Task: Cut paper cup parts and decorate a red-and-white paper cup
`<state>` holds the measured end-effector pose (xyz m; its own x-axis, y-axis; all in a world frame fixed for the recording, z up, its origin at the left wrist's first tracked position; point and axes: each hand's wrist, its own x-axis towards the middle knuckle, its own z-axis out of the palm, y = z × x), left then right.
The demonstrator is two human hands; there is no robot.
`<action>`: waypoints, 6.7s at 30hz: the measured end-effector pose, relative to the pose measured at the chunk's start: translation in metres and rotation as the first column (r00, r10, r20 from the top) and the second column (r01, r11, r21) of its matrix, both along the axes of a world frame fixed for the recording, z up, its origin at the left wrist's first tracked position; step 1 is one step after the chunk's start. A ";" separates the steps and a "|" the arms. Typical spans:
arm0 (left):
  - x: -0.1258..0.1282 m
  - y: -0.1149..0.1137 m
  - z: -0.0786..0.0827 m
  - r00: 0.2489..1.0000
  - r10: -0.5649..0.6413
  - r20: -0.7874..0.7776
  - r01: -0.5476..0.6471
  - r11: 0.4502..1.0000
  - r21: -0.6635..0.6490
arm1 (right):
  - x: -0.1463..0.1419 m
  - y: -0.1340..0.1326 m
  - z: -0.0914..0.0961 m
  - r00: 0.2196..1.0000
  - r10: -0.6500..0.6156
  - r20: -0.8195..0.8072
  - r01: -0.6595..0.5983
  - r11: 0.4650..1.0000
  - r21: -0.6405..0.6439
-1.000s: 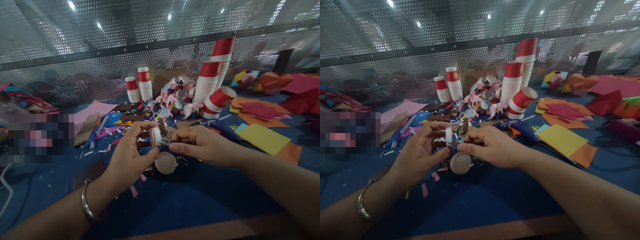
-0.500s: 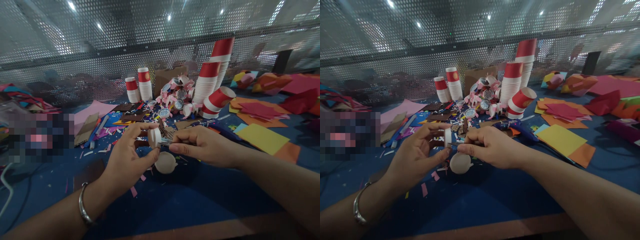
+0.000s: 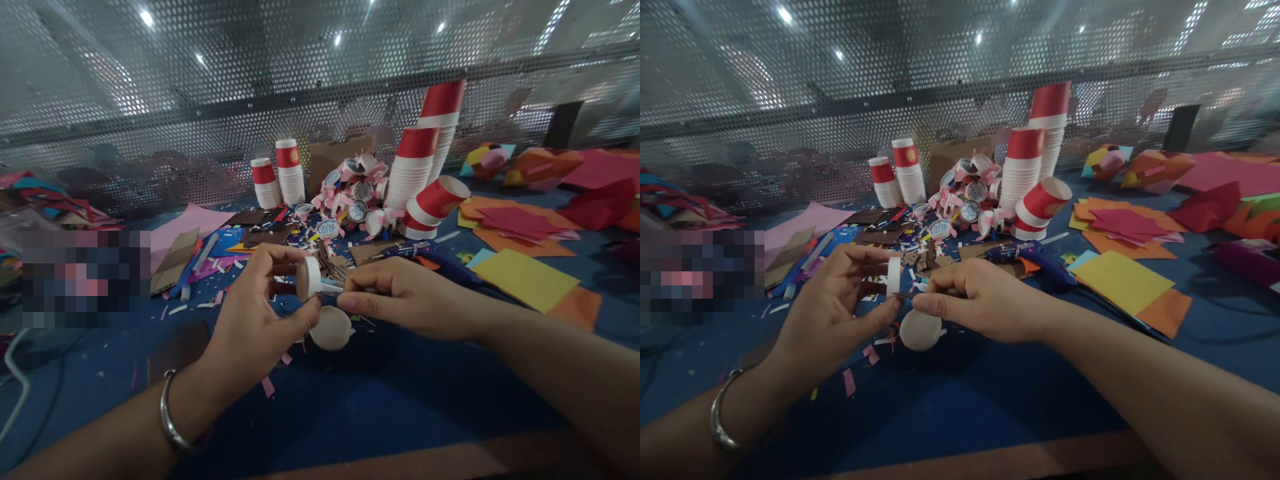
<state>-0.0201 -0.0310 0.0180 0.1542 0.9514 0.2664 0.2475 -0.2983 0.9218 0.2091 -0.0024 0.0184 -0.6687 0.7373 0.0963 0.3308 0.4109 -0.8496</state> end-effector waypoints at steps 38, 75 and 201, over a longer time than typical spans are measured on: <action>-0.006 0.001 0.001 0.980 -0.108 -0.165 0.126 0.987 0.102 | 0.004 -0.001 0.005 0.988 -0.011 -0.151 -0.025 0.972 -0.233; 0.012 -0.011 0.011 0.939 -0.340 0.057 0.323 0.809 -0.490 | 0.000 0.000 0.000 0.963 0.122 -0.239 -0.191 0.938 -0.291; 0.001 -0.007 0.008 0.962 -0.273 0.007 0.261 0.910 -0.323 | 0.005 -0.013 0.007 0.999 -0.037 -0.019 0.040 0.987 0.153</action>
